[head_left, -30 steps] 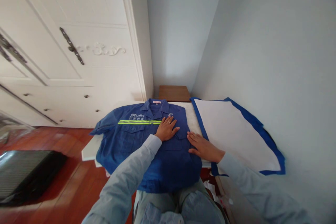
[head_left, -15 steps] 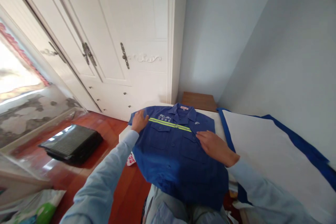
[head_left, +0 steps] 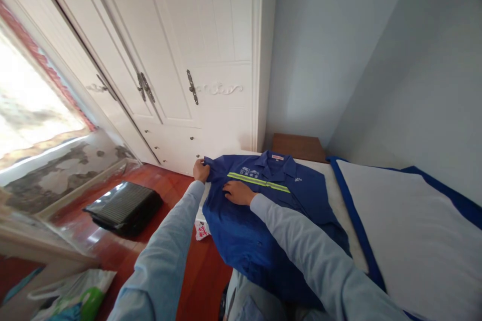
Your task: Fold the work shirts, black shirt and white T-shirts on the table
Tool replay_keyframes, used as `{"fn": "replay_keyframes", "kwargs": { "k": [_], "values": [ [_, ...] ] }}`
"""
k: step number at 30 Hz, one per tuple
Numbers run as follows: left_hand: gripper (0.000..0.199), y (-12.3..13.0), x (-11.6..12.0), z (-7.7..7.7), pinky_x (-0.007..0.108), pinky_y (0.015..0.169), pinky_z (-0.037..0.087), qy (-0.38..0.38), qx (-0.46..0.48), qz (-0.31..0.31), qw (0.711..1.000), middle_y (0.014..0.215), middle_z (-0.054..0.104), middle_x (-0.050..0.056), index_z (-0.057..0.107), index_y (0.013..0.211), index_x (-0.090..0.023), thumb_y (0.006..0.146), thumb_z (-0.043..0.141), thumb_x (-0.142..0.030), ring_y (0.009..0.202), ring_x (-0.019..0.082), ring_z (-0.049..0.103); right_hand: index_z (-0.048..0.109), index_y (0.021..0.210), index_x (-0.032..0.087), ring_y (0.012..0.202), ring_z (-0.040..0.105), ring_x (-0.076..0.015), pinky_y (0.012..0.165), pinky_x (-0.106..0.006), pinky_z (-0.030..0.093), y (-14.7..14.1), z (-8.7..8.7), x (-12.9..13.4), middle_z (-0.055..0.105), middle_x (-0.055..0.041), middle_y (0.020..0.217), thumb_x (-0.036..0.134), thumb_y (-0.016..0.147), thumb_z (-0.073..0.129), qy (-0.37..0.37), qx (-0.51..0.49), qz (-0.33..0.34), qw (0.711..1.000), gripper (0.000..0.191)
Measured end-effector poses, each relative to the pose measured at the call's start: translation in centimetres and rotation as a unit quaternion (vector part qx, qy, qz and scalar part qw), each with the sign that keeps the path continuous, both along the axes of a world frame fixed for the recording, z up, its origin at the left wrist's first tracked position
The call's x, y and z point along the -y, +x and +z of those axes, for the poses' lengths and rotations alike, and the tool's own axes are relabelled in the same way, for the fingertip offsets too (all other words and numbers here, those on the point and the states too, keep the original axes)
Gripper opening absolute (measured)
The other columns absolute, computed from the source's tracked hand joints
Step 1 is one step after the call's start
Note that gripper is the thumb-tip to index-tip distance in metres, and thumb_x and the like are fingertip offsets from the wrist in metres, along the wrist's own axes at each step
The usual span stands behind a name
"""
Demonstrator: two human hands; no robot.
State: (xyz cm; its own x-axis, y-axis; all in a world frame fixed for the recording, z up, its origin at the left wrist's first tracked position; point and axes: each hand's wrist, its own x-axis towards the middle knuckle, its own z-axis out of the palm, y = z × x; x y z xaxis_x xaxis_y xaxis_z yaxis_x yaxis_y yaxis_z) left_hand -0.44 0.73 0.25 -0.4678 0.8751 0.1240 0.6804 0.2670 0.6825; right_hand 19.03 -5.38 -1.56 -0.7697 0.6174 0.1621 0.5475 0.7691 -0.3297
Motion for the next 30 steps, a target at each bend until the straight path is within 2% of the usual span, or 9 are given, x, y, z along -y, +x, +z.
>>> {"fn": "replay_keyframes", "kwargs": {
  "k": [2, 4, 8, 10, 13, 15, 18, 22, 30],
  "values": [
    [0.050, 1.0, 0.1, 1.3, 0.038, 0.099, 0.052, 0.047, 0.013, -0.041, 0.998, 0.126, 0.068, 0.016, 0.054, 0.137, -0.014, 0.086, 0.054, -0.016, 0.119, 0.026, 0.065, 0.075, 0.112, 0.014, 0.120, 0.066, -0.0243, 0.104, -0.036, 0.051, 0.6, -0.3, -0.3, 0.072, -0.0128, 0.126, 0.015, 0.089, 0.065, -0.009, -0.010, 0.001, 1.000, 0.025],
    [0.056, 1.9, 1.2, 2.3, 0.036, 0.097, 0.054, 0.084, 0.035, -0.149, 0.985, 0.123, 0.070, 0.012, 0.051, 0.142, -0.018, 0.087, 0.060, -0.022, 0.113, 0.023, 0.068, 0.074, 0.113, 0.015, 0.120, 0.065, -0.0233, 0.105, -0.035, 0.050, 1.4, -0.3, -0.2, 0.072, -0.0117, 0.127, 0.014, 0.091, 0.061, -0.013, -0.021, -0.005, 1.000, 0.026],
    [0.107, 2.3, 5.1, 2.5, 0.044, 0.100, 0.053, 0.134, 0.102, -0.427, 0.888, 0.130, 0.067, 0.014, 0.016, 0.162, -0.025, 0.077, 0.080, -0.039, 0.117, 0.027, 0.067, 0.077, 0.101, 0.015, 0.107, 0.069, -0.0257, 0.101, -0.040, 0.051, 3.8, 1.0, 2.2, 0.076, -0.0124, 0.113, 0.006, 0.090, 0.052, -0.002, -0.030, -0.005, 1.000, 0.028],
    [0.103, 1.7, 6.7, 2.0, 0.048, 0.101, 0.053, 0.131, 0.123, -0.416, 0.892, 0.135, 0.064, 0.018, 0.011, 0.163, -0.023, 0.084, 0.072, -0.051, 0.120, 0.029, 0.065, 0.077, 0.090, 0.016, 0.095, 0.071, -0.0240, 0.093, -0.037, 0.053, 5.3, 2.2, 4.1, 0.078, -0.0099, 0.100, 0.007, 0.087, 0.056, -0.015, -0.028, 0.041, 0.999, 0.023],
    [0.072, 0.7, 7.9, 0.5, 0.049, 0.104, 0.052, 0.083, 0.079, -0.367, 0.923, 0.135, 0.065, 0.019, 0.043, 0.151, -0.018, 0.095, 0.052, -0.062, 0.124, 0.031, 0.063, 0.076, 0.082, 0.018, 0.081, 0.070, -0.0171, 0.082, -0.027, 0.054, 7.4, 4.1, 5.9, 0.077, -0.0035, 0.087, 0.005, 0.083, 0.056, -0.117, -0.057, 0.184, 0.974, 0.023],
    [0.066, 0.4, 8.4, -0.7, 0.049, 0.113, 0.046, 0.049, -0.011, -0.392, 0.919, 0.141, 0.061, 0.017, 0.057, 0.140, -0.018, 0.093, 0.052, -0.065, 0.133, 0.033, 0.056, 0.076, 0.084, 0.017, 0.082, 0.070, -0.0157, 0.083, -0.026, 0.054, 8.1, 5.1, 5.5, 0.077, -0.0030, 0.088, 0.003, 0.081, 0.054, -0.153, -0.105, 0.208, 0.960, 0.027],
    [0.066, 0.6, 9.2, -2.8, 0.047, 0.121, 0.036, 0.021, -0.143, -0.431, 0.891, 0.149, 0.054, 0.017, 0.060, 0.138, -0.016, 0.093, 0.052, -0.065, 0.143, 0.034, 0.046, 0.075, 0.094, 0.016, 0.094, 0.070, -0.0182, 0.092, -0.030, 0.053, 8.0, 5.6, 2.6, 0.077, -0.0066, 0.099, 0.003, 0.083, 0.052, -0.090, -0.148, 0.087, 0.981, 0.029],
    [0.070, 1.1, 10.6, -4.7, 0.048, 0.122, 0.032, 0.028, -0.217, -0.397, 0.891, 0.156, 0.046, 0.020, 0.052, 0.146, -0.011, 0.098, 0.045, -0.061, 0.148, 0.033, 0.037, 0.068, 0.123, 0.015, 0.124, 0.061, -0.0196, 0.110, -0.033, 0.044, 6.1, 5.0, -3.0, 0.070, -0.0106, 0.130, 0.003, 0.088, 0.048, -0.029, -0.056, -0.053, 0.997, 0.042],
    [0.065, 0.8, 12.4, -5.9, 0.053, 0.120, 0.033, 0.040, -0.246, -0.339, 0.907, 0.155, 0.047, 0.018, 0.052, 0.148, -0.014, 0.100, 0.044, -0.057, 0.147, 0.034, 0.039, 0.045, 0.151, 0.010, 0.152, 0.029, -0.0348, 0.121, -0.055, 0.026, 1.6, 0.4, -8.8, 0.036, -0.0221, 0.161, 0.044, 0.099, 0.053, -0.070, 0.083, -0.099, 0.989, 0.063]
  ]
}}
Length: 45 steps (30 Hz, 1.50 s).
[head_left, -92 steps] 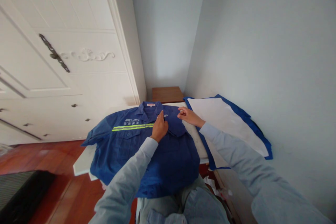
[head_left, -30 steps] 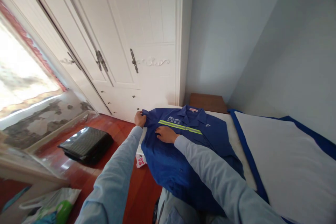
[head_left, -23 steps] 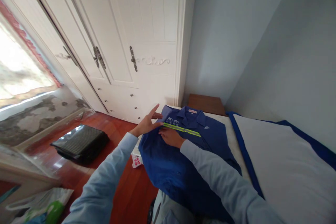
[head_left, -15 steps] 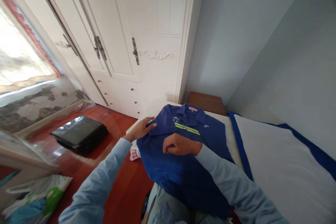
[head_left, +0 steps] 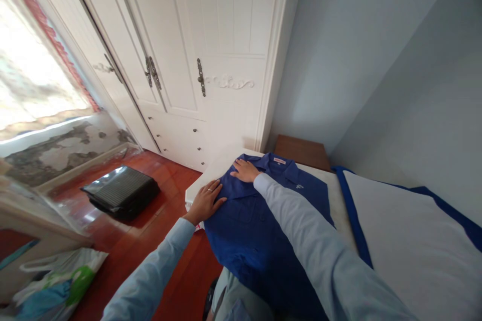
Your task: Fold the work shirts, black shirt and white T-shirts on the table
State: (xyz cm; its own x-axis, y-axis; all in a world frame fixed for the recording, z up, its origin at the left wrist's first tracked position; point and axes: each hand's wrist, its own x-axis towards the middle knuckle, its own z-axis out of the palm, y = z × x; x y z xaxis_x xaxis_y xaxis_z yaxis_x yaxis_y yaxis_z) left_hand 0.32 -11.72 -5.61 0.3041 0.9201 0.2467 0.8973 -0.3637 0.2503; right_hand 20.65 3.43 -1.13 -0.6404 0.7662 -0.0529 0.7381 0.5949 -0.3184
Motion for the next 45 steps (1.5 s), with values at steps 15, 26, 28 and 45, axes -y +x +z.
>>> {"fn": "replay_keyframes", "kwargs": {
  "k": [15, 26, 28, 45],
  "values": [
    [0.061, 0.9, 7.5, -5.7, 0.056, 0.124, 0.025, 0.093, 0.250, 0.192, 0.944, 0.160, 0.040, 0.015, 0.041, 0.153, -0.023, 0.098, 0.046, -0.050, 0.152, 0.032, 0.031, 0.029, 0.160, 0.016, 0.156, 0.016, -0.0278, 0.125, -0.050, 0.013, 1.2, -3.8, -3.3, 0.021, -0.0115, 0.170, 0.059, 0.104, 0.024, 0.016, 0.035, -0.068, 0.997, 0.071],
    [0.058, 0.3, 11.2, -9.5, 0.041, 0.085, 0.058, -0.252, 0.588, 0.188, 0.745, 0.090, 0.075, 0.007, 0.072, 0.091, -0.018, 0.072, 0.071, -0.072, 0.088, 0.029, 0.071, 0.030, 0.160, 0.017, 0.156, 0.018, -0.0270, 0.125, -0.048, 0.015, 1.7, -4.2, -3.4, 0.022, -0.0117, 0.169, 0.056, 0.105, 0.021, 0.034, 0.042, -0.061, 0.997, 0.068],
    [0.054, -1.0, 11.9, -8.7, 0.040, 0.075, 0.057, -0.308, 0.569, 0.182, 0.740, 0.070, 0.069, 0.005, 0.070, 0.069, -0.018, 0.068, 0.074, -0.072, 0.071, 0.027, 0.068, 0.030, 0.160, 0.017, 0.156, 0.018, -0.0265, 0.125, -0.048, 0.014, 1.8, -4.2, -3.4, 0.023, -0.0115, 0.169, 0.056, 0.105, 0.022, 0.035, 0.042, -0.062, 0.997, 0.068],
    [0.074, -5.1, 20.6, -10.9, 0.048, 0.095, 0.054, -0.348, 0.634, 0.280, 0.632, 0.088, 0.077, 0.010, 0.077, 0.080, -0.024, 0.054, 0.065, -0.093, 0.095, 0.034, 0.071, 0.033, 0.159, 0.016, 0.155, 0.021, -0.0281, 0.124, -0.049, 0.016, 1.9, -4.7, -3.8, 0.024, -0.0121, 0.168, 0.058, 0.104, 0.021, 0.051, 0.041, -0.064, 0.996, 0.070]
  ]
}}
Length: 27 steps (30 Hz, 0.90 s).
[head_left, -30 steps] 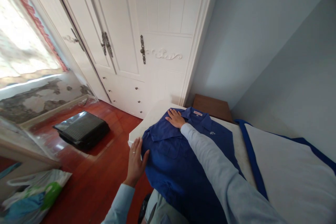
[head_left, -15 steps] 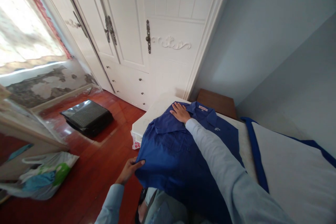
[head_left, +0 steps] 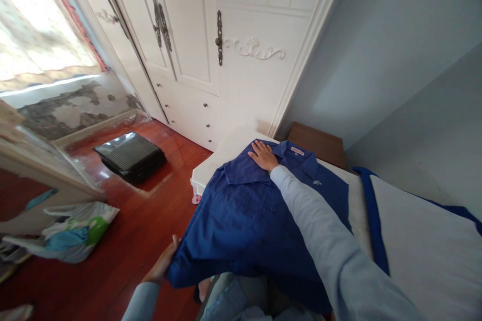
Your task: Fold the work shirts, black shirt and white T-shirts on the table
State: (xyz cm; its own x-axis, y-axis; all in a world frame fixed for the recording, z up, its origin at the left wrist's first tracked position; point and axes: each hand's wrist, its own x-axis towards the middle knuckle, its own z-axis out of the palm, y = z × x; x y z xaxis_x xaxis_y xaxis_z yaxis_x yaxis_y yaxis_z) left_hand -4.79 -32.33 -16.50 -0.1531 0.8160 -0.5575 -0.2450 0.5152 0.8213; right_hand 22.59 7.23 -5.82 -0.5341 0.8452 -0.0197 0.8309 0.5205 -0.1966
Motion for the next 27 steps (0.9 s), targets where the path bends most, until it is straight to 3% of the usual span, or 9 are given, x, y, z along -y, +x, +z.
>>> {"fn": "replay_keyframes", "kwargs": {
  "k": [5, 9, 15, 17, 21, 23, 25, 27],
  "values": [
    [0.061, 0.3, -1.9, 0.1, 0.036, 0.075, 0.055, 0.026, -0.054, -0.025, 0.998, 0.075, 0.071, 0.003, 0.074, 0.078, -0.019, 0.058, 0.078, -0.077, 0.074, 0.024, 0.067, 0.034, 0.158, 0.015, 0.155, 0.021, -0.0281, 0.124, -0.049, 0.016, 0.0, 0.1, 0.1, 0.025, -0.0124, 0.168, 0.056, 0.104, 0.021, 0.002, -0.002, 0.000, 1.000, 0.069],
    [0.063, 0.2, -3.0, 0.2, 0.029, 0.059, 0.047, 0.038, -0.135, 0.006, 0.990, 0.060, 0.060, -0.001, 0.064, 0.066, -0.018, 0.063, 0.070, -0.081, 0.060, 0.018, 0.058, 0.035, 0.158, 0.014, 0.155, 0.022, -0.0283, 0.124, -0.048, 0.017, 0.0, 0.1, 0.2, 0.027, -0.0131, 0.168, 0.056, 0.104, 0.022, 0.007, -0.005, -0.001, 1.000, 0.069],
    [0.055, 0.7, -3.7, 0.4, 0.033, 0.074, 0.054, 0.089, -0.215, 0.051, 0.971, 0.087, 0.068, 0.005, 0.067, 0.091, -0.020, 0.056, 0.083, -0.059, 0.087, 0.025, 0.066, 0.037, 0.157, 0.014, 0.154, 0.023, -0.0287, 0.124, -0.048, 0.017, 0.1, -0.2, 0.1, 0.028, -0.0130, 0.167, 0.054, 0.104, 0.022, 0.016, -0.005, -0.003, 1.000, 0.068],
    [0.056, 1.2, -3.9, 0.6, 0.032, 0.073, 0.054, 0.102, -0.237, 0.054, 0.965, 0.089, 0.066, 0.004, 0.064, 0.101, -0.020, 0.057, 0.083, -0.051, 0.088, 0.024, 0.066, 0.037, 0.157, 0.014, 0.154, 0.023, -0.0291, 0.124, -0.049, 0.018, 0.1, -0.4, 0.0, 0.028, -0.0131, 0.167, 0.054, 0.104, 0.023, 0.021, -0.004, -0.001, 1.000, 0.067],
    [0.063, 2.2, -3.8, 1.4, 0.025, 0.057, 0.047, 0.117, -0.201, -0.018, 0.973, 0.098, 0.062, 0.002, 0.056, 0.121, -0.022, 0.068, 0.080, -0.045, 0.063, 0.013, 0.060, 0.038, 0.156, 0.014, 0.154, 0.025, -0.0299, 0.123, -0.051, 0.020, 0.2, -0.7, -0.2, 0.029, -0.0140, 0.167, 0.054, 0.104, 0.025, 0.028, -0.006, 0.002, 1.000, 0.067],
    [0.065, 2.5, -3.6, 2.0, 0.024, 0.055, 0.045, 0.136, -0.165, -0.060, 0.975, 0.106, 0.061, 0.003, 0.055, 0.125, -0.023, 0.069, 0.081, -0.042, 0.061, 0.011, 0.058, 0.039, 0.156, 0.014, 0.153, 0.026, -0.0300, 0.123, -0.051, 0.021, 0.2, -0.7, -0.2, 0.030, -0.0145, 0.166, 0.054, 0.104, 0.026, 0.030, -0.010, 0.002, 0.999, 0.067],
    [0.062, 2.6, -3.5, 2.5, 0.025, 0.060, 0.047, 0.159, -0.136, -0.079, 0.975, 0.109, 0.062, 0.004, 0.057, 0.121, -0.022, 0.067, 0.083, -0.039, 0.067, 0.013, 0.061, 0.040, 0.155, 0.014, 0.153, 0.027, -0.0299, 0.123, -0.051, 0.021, 0.2, -0.6, -0.1, 0.030, -0.0147, 0.166, 0.054, 0.104, 0.027, 0.031, -0.014, 0.002, 0.999, 0.066],
    [0.052, 2.7, -3.5, 2.9, 0.026, 0.063, 0.048, 0.165, -0.127, -0.076, 0.975, 0.099, 0.064, 0.003, 0.060, 0.108, -0.021, 0.066, 0.085, -0.037, 0.072, 0.016, 0.062, 0.039, 0.156, 0.013, 0.153, 0.026, -0.0298, 0.124, -0.050, 0.020, 0.2, -0.5, 0.0, 0.030, -0.0145, 0.166, 0.053, 0.104, 0.028, 0.030, -0.017, 0.001, 0.999, 0.066]
  ]
}}
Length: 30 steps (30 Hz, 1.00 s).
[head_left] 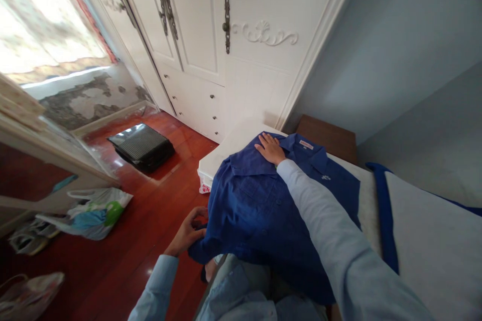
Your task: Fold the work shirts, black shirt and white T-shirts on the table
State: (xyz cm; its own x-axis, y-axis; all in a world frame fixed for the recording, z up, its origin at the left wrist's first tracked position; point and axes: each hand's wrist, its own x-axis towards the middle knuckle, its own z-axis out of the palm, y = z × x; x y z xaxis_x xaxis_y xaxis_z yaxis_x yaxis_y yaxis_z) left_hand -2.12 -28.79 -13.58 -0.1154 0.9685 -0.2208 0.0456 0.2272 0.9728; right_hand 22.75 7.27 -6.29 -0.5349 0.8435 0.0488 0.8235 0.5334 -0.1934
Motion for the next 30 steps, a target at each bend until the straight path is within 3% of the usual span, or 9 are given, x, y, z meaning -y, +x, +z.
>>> {"fn": "replay_keyframes", "kwargs": {
  "k": [5, 11, 16, 20, 22, 25, 30],
  "values": [
    [0.030, -0.1, -0.5, 0.0, 0.025, 0.061, 0.042, -0.010, -0.067, 0.014, 0.998, 0.065, 0.056, -0.003, 0.058, 0.072, -0.019, 0.068, 0.080, -0.039, 0.062, 0.014, 0.053, 0.039, 0.156, 0.013, 0.154, 0.026, -0.0296, 0.124, -0.050, 0.020, 0.0, 0.3, 0.2, 0.031, -0.0143, 0.166, 0.053, 0.104, 0.028, -0.006, 0.000, -0.002, 1.000, 0.066],
    [0.039, -0.6, -0.8, 0.0, 0.028, 0.061, 0.039, -0.034, -0.111, -0.014, 0.993, 0.062, 0.050, -0.004, 0.076, 0.090, -0.016, 0.069, 0.077, -0.049, 0.060, 0.015, 0.048, 0.040, 0.155, 0.012, 0.153, 0.026, -0.0295, 0.124, -0.049, 0.020, 0.0, 0.3, 0.2, 0.031, -0.0142, 0.166, 0.052, 0.105, 0.029, -0.001, 0.000, -0.003, 1.000, 0.065],
    [0.051, -0.4, -1.2, -0.4, 0.028, 0.061, 0.039, -0.015, -0.204, 0.052, 0.978, 0.060, 0.046, -0.005, 0.080, 0.098, -0.019, 0.059, 0.085, -0.052, 0.058, 0.016, 0.047, 0.039, 0.156, 0.013, 0.154, 0.025, -0.0289, 0.124, -0.049, 0.019, 0.0, -0.1, 0.0, 0.030, -0.0139, 0.166, 0.053, 0.105, 0.028, -0.004, -0.002, -0.005, 1.000, 0.066],
    [0.033, -0.3, -1.6, -0.9, 0.031, 0.065, 0.044, 0.032, -0.243, 0.090, 0.965, 0.067, 0.061, 0.001, 0.082, 0.086, -0.023, 0.070, 0.077, -0.051, 0.064, 0.020, 0.055, 0.040, 0.155, 0.013, 0.154, 0.025, -0.0293, 0.124, -0.049, 0.019, 0.0, -0.3, -0.1, 0.030, -0.0144, 0.166, 0.053, 0.104, 0.029, -0.004, -0.010, -0.003, 1.000, 0.066],
    [0.028, -0.4, -1.5, -1.0, 0.033, 0.069, 0.047, 0.047, -0.236, 0.110, 0.964, 0.073, 0.067, 0.005, 0.082, 0.079, -0.024, 0.075, 0.073, -0.051, 0.070, 0.021, 0.060, 0.040, 0.155, 0.013, 0.154, 0.025, -0.0293, 0.124, -0.050, 0.019, 0.0, -0.4, -0.2, 0.031, -0.0143, 0.166, 0.054, 0.104, 0.028, -0.004, -0.014, -0.003, 1.000, 0.066],
    [0.026, -0.9, -1.1, -1.2, 0.033, 0.073, 0.049, 0.057, -0.188, 0.161, 0.967, 0.077, 0.069, 0.006, 0.080, 0.073, -0.023, 0.071, 0.078, -0.049, 0.075, 0.022, 0.063, 0.040, 0.155, 0.013, 0.154, 0.025, -0.0295, 0.124, -0.050, 0.019, 0.0, -0.5, -0.2, 0.031, -0.0146, 0.166, 0.055, 0.104, 0.027, -0.002, -0.017, -0.001, 1.000, 0.067],
    [0.029, -1.8, 0.1, -1.9, 0.033, 0.080, 0.053, 0.036, -0.002, 0.248, 0.968, 0.097, 0.072, 0.008, 0.074, 0.067, -0.020, 0.059, 0.088, -0.044, 0.092, 0.025, 0.067, 0.040, 0.155, 0.014, 0.154, 0.025, -0.0289, 0.124, -0.050, 0.019, 0.1, -0.4, -0.2, 0.032, -0.0143, 0.165, 0.056, 0.104, 0.026, -0.002, -0.019, 0.000, 1.000, 0.067]
  ]
}}
